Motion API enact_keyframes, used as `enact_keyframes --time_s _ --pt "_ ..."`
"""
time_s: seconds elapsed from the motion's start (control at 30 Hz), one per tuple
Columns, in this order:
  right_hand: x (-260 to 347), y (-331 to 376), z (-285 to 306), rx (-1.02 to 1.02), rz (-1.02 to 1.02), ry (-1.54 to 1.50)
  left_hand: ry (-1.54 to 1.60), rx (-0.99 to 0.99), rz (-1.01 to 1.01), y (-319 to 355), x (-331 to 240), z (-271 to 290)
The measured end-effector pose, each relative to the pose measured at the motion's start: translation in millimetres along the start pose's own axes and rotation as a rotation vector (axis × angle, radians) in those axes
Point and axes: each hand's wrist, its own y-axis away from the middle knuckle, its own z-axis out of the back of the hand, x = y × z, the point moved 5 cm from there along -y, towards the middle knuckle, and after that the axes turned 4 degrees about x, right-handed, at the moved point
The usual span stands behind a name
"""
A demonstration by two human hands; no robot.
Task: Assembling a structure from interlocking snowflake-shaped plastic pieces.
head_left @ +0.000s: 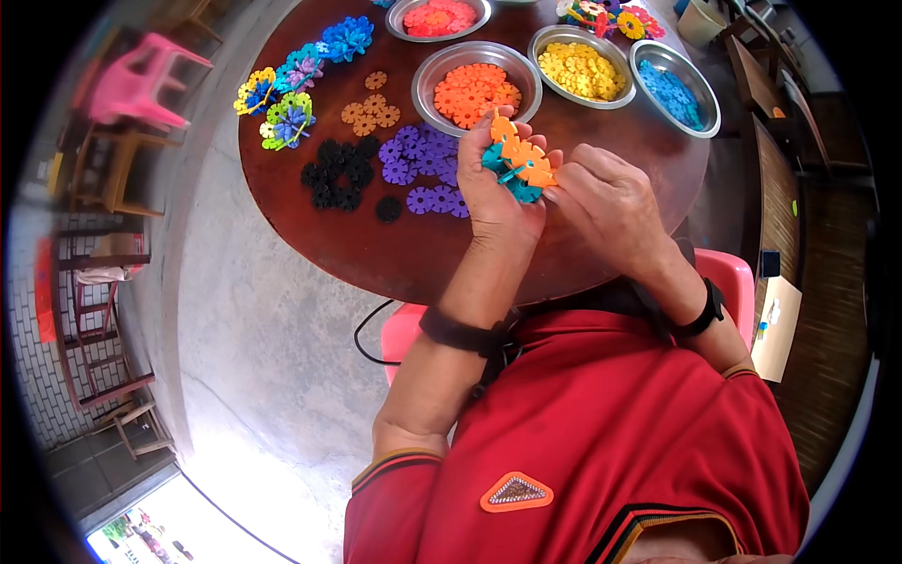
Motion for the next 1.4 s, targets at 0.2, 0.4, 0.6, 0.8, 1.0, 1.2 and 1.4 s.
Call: enact_keyframes --time_s 0.2,0.4,0.6,0.8,1.0,1.2,1.4 --pt "-2 -2 0 -0.058 0.006 -0.014 -0.052 0.075 -0.046 1 -3 -6" --pt "-7 1 17 -0.067 -0.066 -0.017 -0.12 0.233 -0.012 -2 -6 -17" --pt "-42 15 33 -0.047 -0.111 0.118 -0.245 0.271 0.301 0 -1 -26" --pt "-73 24 35 0.071 -0.115 -0.267 -0.464 0.261 0.315 -1 11 -15" --pt "-109 27 68 0.018 -0.515 -1.073 -0.641 0.215 0.214 -3 11 -11" --pt "-129 51 21 0.424 -0.639 -1.027 -0.939 0.252 0.169 -10 12 0" --pt "-135 65 -7 0.49 -0.689 -1.159 -1.351 0.287 0.132 -13 10 10"
